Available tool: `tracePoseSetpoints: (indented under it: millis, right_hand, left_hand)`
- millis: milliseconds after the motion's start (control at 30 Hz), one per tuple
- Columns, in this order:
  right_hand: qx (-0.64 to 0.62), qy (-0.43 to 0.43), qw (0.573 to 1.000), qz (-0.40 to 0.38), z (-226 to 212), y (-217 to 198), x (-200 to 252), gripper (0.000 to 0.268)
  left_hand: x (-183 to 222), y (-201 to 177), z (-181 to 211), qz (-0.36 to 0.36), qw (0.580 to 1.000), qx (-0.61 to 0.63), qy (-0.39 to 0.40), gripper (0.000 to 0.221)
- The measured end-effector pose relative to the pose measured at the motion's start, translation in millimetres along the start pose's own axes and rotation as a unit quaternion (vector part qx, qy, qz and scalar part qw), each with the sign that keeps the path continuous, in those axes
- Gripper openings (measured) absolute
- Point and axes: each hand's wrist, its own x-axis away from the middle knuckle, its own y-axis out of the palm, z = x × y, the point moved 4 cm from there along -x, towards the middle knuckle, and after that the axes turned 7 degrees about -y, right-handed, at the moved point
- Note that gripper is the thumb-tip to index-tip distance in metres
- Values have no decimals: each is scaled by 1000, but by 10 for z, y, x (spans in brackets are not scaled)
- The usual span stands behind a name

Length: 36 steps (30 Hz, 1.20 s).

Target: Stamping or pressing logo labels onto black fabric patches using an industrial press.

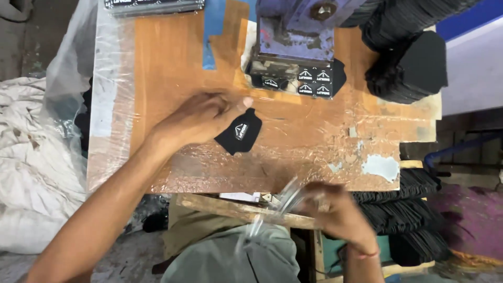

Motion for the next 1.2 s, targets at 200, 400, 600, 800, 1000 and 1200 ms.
tracePoseSetpoints:
  millis: [200,400,600,800,1000,1200]
  right_hand:
    - [-39,105,928,355,694,-1058,402,12]
    - [-10,227,875,429,714,-1211,361,41]
    - [85,140,869,466,1053,-1266,180,43]
    - [289,192,841,416,679,-1320,289,50]
    - [490,59,812,311,11,-1154,-358,52]
    - [385,-125,902,152,392,-1310,-1409,39]
  left_hand:
    - [206,452,152,252,935,-63,241,35]
    - [707,-109,-1007,365,922,-47,122,42]
    - [809,-798,-1501,462,883,-79,31,55]
    - [-564,-298,-448,233,943,229,63,73]
    - [-1291,-19,29,233,915,290,156,112]
    - [-351,-401,-555,294,924,204,137,85]
